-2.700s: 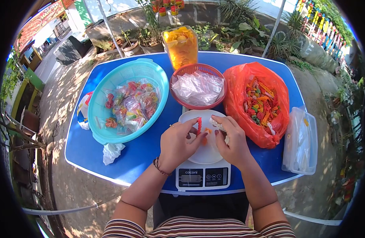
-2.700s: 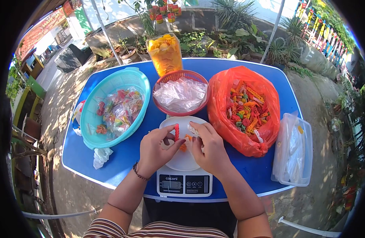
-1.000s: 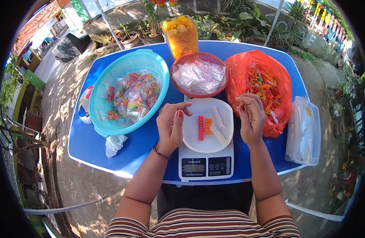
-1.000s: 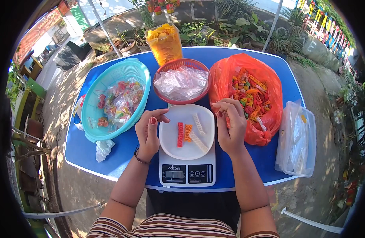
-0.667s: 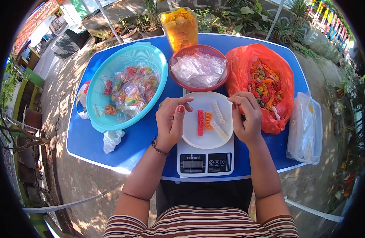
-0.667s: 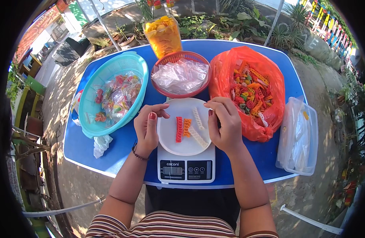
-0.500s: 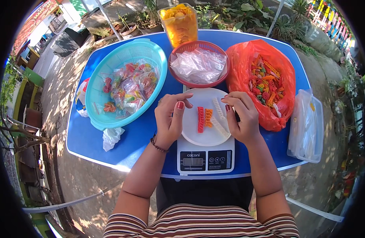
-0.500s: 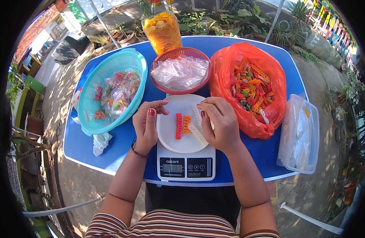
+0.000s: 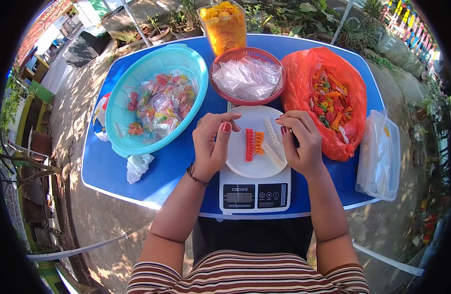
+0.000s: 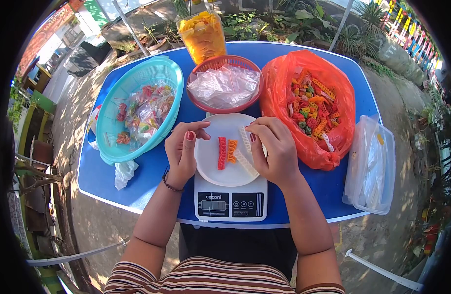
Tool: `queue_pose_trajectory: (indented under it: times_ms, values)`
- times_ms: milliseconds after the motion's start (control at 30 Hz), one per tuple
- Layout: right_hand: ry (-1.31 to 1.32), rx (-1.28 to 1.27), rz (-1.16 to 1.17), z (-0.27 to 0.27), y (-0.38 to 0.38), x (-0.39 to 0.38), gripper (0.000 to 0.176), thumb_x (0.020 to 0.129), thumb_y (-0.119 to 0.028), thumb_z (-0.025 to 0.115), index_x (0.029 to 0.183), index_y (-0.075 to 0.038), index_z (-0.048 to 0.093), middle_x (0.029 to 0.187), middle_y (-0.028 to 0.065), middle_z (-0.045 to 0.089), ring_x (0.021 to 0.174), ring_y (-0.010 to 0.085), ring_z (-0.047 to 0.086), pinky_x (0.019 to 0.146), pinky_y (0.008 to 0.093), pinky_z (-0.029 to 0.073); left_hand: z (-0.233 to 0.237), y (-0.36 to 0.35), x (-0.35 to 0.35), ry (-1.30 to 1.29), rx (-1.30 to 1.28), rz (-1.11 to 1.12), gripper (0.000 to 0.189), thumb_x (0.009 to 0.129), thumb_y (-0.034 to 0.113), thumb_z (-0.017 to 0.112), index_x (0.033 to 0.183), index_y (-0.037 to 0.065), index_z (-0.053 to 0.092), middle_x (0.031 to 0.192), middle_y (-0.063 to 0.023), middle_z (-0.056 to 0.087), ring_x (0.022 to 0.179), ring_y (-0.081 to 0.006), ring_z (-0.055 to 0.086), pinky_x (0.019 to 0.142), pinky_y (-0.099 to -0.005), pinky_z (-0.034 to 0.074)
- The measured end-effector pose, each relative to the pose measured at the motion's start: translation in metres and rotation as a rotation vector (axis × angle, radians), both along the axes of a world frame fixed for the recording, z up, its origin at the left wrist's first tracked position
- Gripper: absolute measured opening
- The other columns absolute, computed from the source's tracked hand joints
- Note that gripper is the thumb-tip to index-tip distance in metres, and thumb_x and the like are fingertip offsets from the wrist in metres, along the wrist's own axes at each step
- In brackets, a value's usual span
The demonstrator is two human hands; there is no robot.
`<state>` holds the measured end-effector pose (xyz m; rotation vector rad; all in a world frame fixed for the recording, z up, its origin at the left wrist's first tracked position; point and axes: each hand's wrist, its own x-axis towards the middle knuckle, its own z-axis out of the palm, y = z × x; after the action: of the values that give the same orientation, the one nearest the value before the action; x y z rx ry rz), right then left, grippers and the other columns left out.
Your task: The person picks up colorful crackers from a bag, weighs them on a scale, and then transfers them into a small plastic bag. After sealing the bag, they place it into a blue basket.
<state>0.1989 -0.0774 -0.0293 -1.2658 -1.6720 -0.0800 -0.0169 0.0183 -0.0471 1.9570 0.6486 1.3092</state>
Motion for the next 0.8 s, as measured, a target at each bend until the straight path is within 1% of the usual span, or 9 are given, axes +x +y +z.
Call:
queue_pose_trajectory:
  times_ms: [100, 200, 300, 400, 500, 600, 633, 767, 800]
  values:
    - [0.001, 0.011, 0.003, 0.0, 0.001, 0.0, 0.026, 0.076, 0.008, 0.062, 0.1, 0.001, 0.067, 0.099, 0.0156, 0.064, 0.088, 0.0329, 0.064, 0.08, 0.039, 0.052, 0.0, 0.0, 0.0, 0.013, 0.014, 0.008, 0.029, 0.103, 0.023, 0.052, 0.11, 0.003, 0.073, 0.081, -0.0065, 0.073, 0.079, -0.0204, 0.061, 0.079, -0.0342, 0.045]
    - [0.003, 0.012, 0.004, 0.0, 0.001, 0.0, 0.026, 0.076, 0.008, 0.062, 0.1, 0.001, 0.067, 0.098, 0.0156, 0.064, 0.087, 0.0328, 0.064, 0.079, 0.0388, 0.052, -0.001, 0.002, -0.003, 0.059, 0.056, -0.022, 0.043, 0.108, 0.03, 0.045, 0.112, -0.005, 0.07, 0.088, -0.0112, 0.066, 0.081, -0.017, 0.067, 0.075, -0.029, 0.048]
    - [-0.004, 0.01, 0.002, 0.0, 0.001, 0.0, 0.025, 0.076, 0.008, 0.062, 0.1, 0.001, 0.067, 0.098, 0.0154, 0.064, 0.087, 0.0326, 0.064, 0.079, 0.0388, 0.052, 0.001, 0.001, -0.003, 0.066, 0.036, -0.014, 0.043, 0.108, 0.031, 0.046, 0.113, -0.004, 0.07, 0.088, -0.0112, 0.066, 0.085, -0.0168, 0.066, 0.078, -0.0295, 0.048]
    - [-0.021, 0.01, 0.004, 0.0, 0.001, -0.002, 0.025, 0.076, 0.008, 0.062, 0.1, 0.001, 0.067, 0.098, 0.0149, 0.064, 0.088, 0.0323, 0.064, 0.079, 0.0392, 0.051, 0.005, 0.001, -0.004, 0.122, 0.023, 0.003, 0.041, 0.105, 0.032, 0.05, 0.113, -0.002, 0.071, 0.093, -0.0125, 0.069, 0.091, -0.0199, 0.065, 0.083, -0.0322, 0.048]
    - [-0.053, 0.012, 0.012, 0.0, 0.002, -0.004, 0.024, 0.076, 0.007, 0.063, 0.099, 0.0, 0.067, 0.098, 0.0137, 0.065, 0.089, 0.0318, 0.064, 0.08, 0.0396, 0.051, 0.009, 0.003, -0.004, 0.155, 0.138, -0.001, 0.04, 0.101, 0.034, 0.055, 0.115, 0.0, 0.071, 0.103, -0.014, 0.071, 0.1, -0.0247, 0.064, 0.091, -0.0361, 0.047]
    - [-0.098, 0.007, 0.025, 0.003, 0.003, -0.008, 0.023, 0.076, 0.007, 0.064, 0.098, -0.001, 0.067, 0.098, 0.0124, 0.065, 0.09, 0.0311, 0.064, 0.082, 0.04, 0.051, 0.013, 0.002, -0.001, 0.152, 0.184, 0.012, 0.041, 0.099, 0.035, 0.057, 0.115, 0.001, 0.072, 0.112, -0.015, 0.071, 0.108, -0.0281, 0.062, 0.097, -0.039, 0.045]
    - [-0.111, -0.002, 0.025, 0.003, 0.004, -0.009, 0.023, 0.076, 0.006, 0.064, 0.098, -0.001, 0.067, 0.098, 0.0122, 0.066, 0.09, 0.0309, 0.064, 0.083, 0.0401, 0.051, 0.015, 0.001, -0.002, 0.169, 0.168, 0.001, 0.043, 0.099, 0.037, 0.056, 0.117, 0.001, 0.071, 0.12, -0.016, 0.069, 0.113, -0.0289, 0.061, 0.101, -0.04, 0.043]
    - [-0.192, 0.011, -0.001, 0.005, 0.016, -0.01, 0.024, 0.077, 0.005, 0.063, 0.099, -0.001, 0.067, 0.102, 0.012, 0.067, 0.098, 0.0305, 0.063, 0.088, 0.0412, 0.049, 0.013, 0.004, -0.001, 0.125, 0.147, -0.009, 0.049, 0.099, 0.042, 0.052, 0.122, 0.001, 0.069, 0.128, -0.0175, 0.066, 0.121, -0.0311, 0.059, 0.106, -0.0411, 0.041]
    - [-0.206, -0.01, -0.006, 0.007, 0.021, -0.011, 0.026, 0.078, 0.004, 0.063, 0.103, -0.001, 0.067, 0.108, 0.0123, 0.067, 0.103, 0.0308, 0.062, 0.09, 0.042, 0.048, 0.012, 0.005, -0.002, 0.115, 0.133, -0.02, 0.051, 0.1, 0.043, 0.051, 0.123, 0.001, 0.068, 0.13, -0.018, 0.065, 0.123, -0.0315, 0.058, 0.107, -0.0414, 0.04]
